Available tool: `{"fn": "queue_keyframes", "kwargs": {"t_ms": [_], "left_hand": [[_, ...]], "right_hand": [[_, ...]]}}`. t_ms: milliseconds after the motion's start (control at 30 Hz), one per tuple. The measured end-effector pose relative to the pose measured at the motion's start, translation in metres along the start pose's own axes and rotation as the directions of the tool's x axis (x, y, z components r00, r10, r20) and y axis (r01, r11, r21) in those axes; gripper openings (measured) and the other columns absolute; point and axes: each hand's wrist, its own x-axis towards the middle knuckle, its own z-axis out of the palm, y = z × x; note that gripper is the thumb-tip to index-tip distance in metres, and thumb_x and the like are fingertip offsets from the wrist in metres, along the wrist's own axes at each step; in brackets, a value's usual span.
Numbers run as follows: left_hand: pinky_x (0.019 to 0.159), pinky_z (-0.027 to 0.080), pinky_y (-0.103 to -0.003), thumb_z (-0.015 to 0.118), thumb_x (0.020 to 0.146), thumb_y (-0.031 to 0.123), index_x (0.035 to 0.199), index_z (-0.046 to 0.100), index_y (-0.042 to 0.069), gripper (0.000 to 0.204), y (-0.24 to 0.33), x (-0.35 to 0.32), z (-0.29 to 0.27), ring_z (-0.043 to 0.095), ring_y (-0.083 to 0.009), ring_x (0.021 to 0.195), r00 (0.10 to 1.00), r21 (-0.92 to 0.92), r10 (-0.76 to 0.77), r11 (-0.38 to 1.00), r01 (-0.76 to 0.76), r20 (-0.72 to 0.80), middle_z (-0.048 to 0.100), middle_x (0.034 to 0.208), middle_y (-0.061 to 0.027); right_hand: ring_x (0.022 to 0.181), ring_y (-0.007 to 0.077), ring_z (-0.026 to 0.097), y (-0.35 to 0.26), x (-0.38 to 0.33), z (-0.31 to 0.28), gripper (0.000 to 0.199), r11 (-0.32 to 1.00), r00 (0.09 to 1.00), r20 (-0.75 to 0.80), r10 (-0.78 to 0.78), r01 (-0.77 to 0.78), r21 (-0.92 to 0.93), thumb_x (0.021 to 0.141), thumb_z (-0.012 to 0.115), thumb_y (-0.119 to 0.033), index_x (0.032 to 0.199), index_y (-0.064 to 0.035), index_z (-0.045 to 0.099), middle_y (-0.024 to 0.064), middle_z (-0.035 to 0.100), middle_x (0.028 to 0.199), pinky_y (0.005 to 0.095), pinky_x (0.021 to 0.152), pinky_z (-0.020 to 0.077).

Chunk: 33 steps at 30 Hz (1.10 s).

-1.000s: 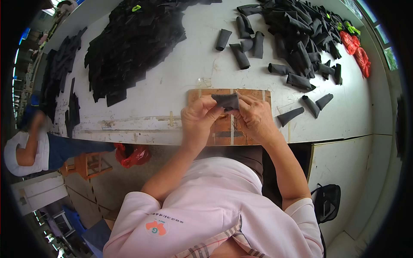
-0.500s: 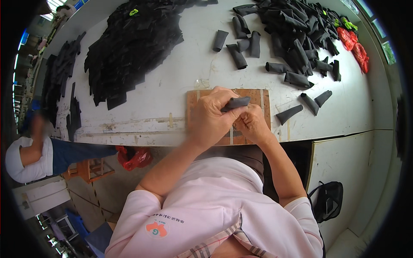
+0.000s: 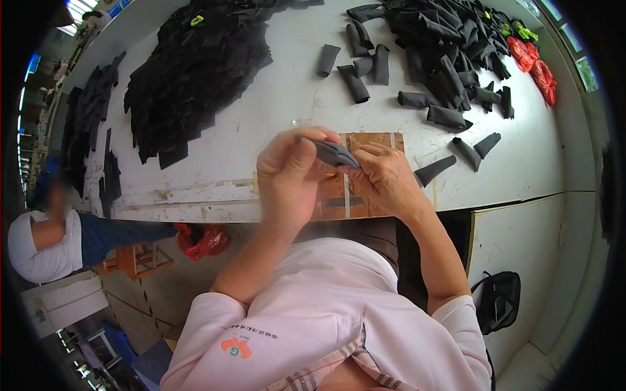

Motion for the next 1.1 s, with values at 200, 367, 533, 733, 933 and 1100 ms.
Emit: {"fn": "queue_keyframes", "kwargs": {"t_ms": [200, 367, 533, 733, 933, 1100], "left_hand": [[0.085, 0.039, -0.033, 0.054, 0.083, 0.017, 0.088, 0.06, 0.004, 0.014, -0.009, -0.007, -0.013, 0.053, -0.0202, 0.09, 0.986, -0.122, -0.145, 0.983, 0.134, -0.087, 0.059, 0.09, -0.0095], [0.08, 0.04, -0.029, 0.054, 0.084, 0.013, 0.087, 0.06, 0.004, 0.011, -0.006, -0.003, -0.013, 0.054, -0.0153, 0.083, 0.994, 0.052, -0.086, 0.995, 0.09, -0.074, 0.061, 0.085, -0.0086], [0.072, 0.043, -0.023, 0.053, 0.086, 0.015, 0.087, 0.059, 0.004, 0.013, -0.01, -0.005, -0.019, 0.053, -0.0086, 0.076, 0.97, -0.048, -0.229, 0.973, 0.226, -0.08, 0.061, 0.084, -0.0056], [0.072, 0.044, -0.022, 0.052, 0.087, 0.019, 0.088, 0.059, 0.002, 0.018, -0.009, 0.001, -0.035, 0.056, -0.0081, 0.077, 0.956, 0.346, -0.163, 0.906, 0.243, -0.245, 0.061, 0.084, -0.0042], [0.062, 0.048, -0.025, 0.056, 0.076, 0.006, 0.085, 0.057, -0.004, 0.013, -0.031, 0.024, -0.117, 0.06, -0.0135, 0.069, 0.947, 0.816, 0.062, 0.528, 0.236, -0.314, 0.063, 0.076, -0.0108], [0.06, 0.047, -0.024, 0.055, 0.076, 0.006, 0.085, 0.057, -0.003, 0.013, -0.03, 0.039, -0.164, 0.059, -0.0139, 0.067, 0.912, 0.783, 0.084, 0.548, 0.294, -0.401, 0.062, 0.075, -0.0104]], "right_hand": [[0.059, 0.027, 0.054, 0.014, -0.002, 0.029, 0.017, 1.0, 1.0, -0.014, 0.013, -0.014, -0.024, 0.071, 0.064, -0.019, 0.07, -0.0053, 0.055, 0.0087, 0.053, 0.06, 0.0368, 0.05, 0.041], [0.057, 0.0291, 0.053, 0.01, -0.01, 0.03, 0.009, 0.986, 0.994, -0.105, -0.028, 0.045, 0.163, 0.075, 0.059, -0.012, 0.071, -0.0052, 0.055, 0.0093, 0.051, 0.057, 0.0368, 0.049, 0.0405], [0.051, 0.0286, 0.052, 0.002, 0.0, 0.015, 0.01, 0.997, 0.999, -0.009, -0.037, 0.037, 0.063, 0.078, 0.057, -0.01, 0.07, -0.0039, 0.057, 0.0105, 0.051, 0.056, 0.0361, 0.046, 0.0397], [0.047, 0.0086, 0.039, 0.013, 0.041, -0.052, 0.049, 0.191, 0.959, -0.246, 0.139, 0.218, 0.957, 0.089, 0.042, -0.042, 0.076, 0.0045, 0.053, 0.0034, 0.045, 0.053, 0.0212, 0.045, 0.0326], [0.051, 0.0078, 0.041, 0.079, 0.019, 0.018, 0.034, 0.832, 0.882, -0.132, 0.452, -0.365, 0.417, 0.088, 0.049, -0.032, 0.085, 0.0002, 0.057, 0.0044, 0.048, 0.056, 0.0228, 0.049, 0.0355], [0.063, 0.0298, 0.053, 0.116, -0.006, 0.077, 0.014, 0.959, 0.906, -0.375, 0.194, -0.255, -0.121, 0.083, 0.054, -0.017, 0.078, -0.0038, 0.055, 0.0122, 0.057, 0.068, 0.0355, 0.055, 0.0412]]}}
